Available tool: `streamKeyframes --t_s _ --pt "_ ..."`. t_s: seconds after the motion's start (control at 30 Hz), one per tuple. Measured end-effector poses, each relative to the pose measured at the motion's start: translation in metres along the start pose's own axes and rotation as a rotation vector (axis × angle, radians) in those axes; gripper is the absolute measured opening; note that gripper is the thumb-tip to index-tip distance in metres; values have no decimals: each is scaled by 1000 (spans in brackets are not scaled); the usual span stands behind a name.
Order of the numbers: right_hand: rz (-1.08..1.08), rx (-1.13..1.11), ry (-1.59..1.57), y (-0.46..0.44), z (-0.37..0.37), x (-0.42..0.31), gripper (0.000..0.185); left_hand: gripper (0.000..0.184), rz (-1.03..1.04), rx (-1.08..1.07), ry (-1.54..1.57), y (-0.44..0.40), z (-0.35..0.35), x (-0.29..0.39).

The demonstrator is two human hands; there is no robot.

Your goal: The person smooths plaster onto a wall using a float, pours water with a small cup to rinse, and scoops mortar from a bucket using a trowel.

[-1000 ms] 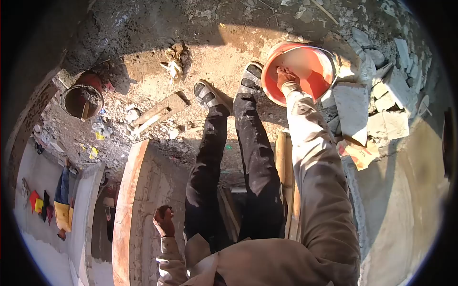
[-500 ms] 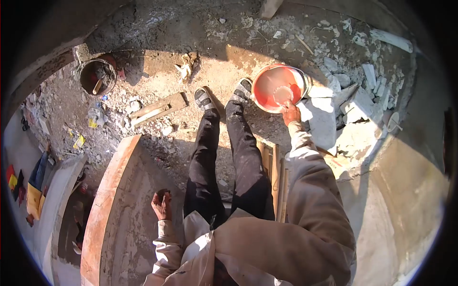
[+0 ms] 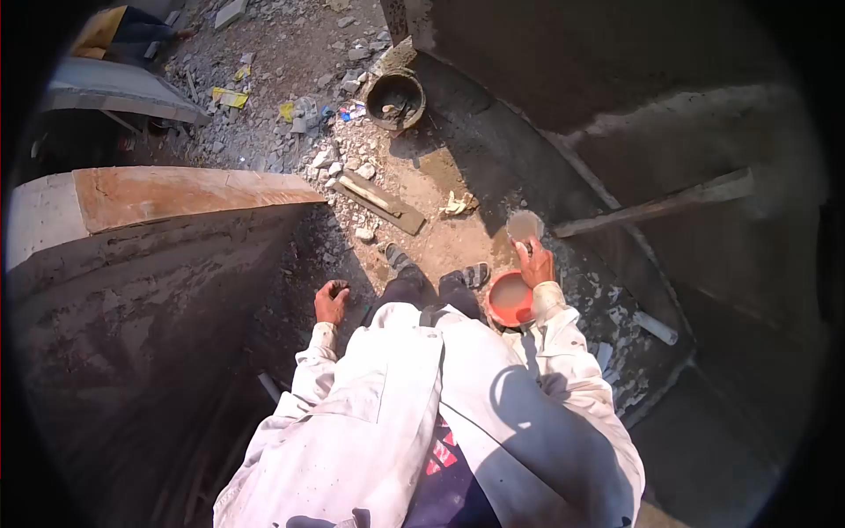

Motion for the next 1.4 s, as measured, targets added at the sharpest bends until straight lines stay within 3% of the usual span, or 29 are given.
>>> streamKeyframes --t_s 0.07,0.23,0.43,0.5,0.57,0.6,0.77,0.97,1.13,1.4 --pt "-101 -9 3 -29 -7 -67 27 14 -92 90 225 6 -30 13" --pt "-345 -33 -6 -137 -1 -198 28 16 -216 385 385 4 -69 -40" --pt "-474 -206 279 -278 72 -280 39 16 -329 628 603 52 -37 -78" --pt "-425 -296 366 -325 111 -279 42 15 -448 648 484 82 -14 -94" --pt "-415 -308 429 -360 137 -286 40 14 -521 627 453 111 4 -62" --pt "-398 -332 460 -371 145 -290 40 15 -335 576 359 120 10 -75" --pt "-364 -352 461 -394 157 -295 42 15 -519 462 246 161 46 -109" --pt "-380 -256 221 -382 157 -269 46 15 -620 431 280 165 51 -95" --pt "-434 -227 83 -356 138 -249 38 15 -651 420 288 153 51 -82" --pt "-339 -398 393 -380 160 -240 47 16 -672 414 281 130 54 -68"
Point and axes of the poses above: each hand's wrist, its own y-axis away from the middle knuckle, its own z-axis out of the palm, x = y × z, the point moved 6 cm from there along -y, towards the middle knuckle, and after that the axes turned 3 degrees about x, right-handed, at the moved point
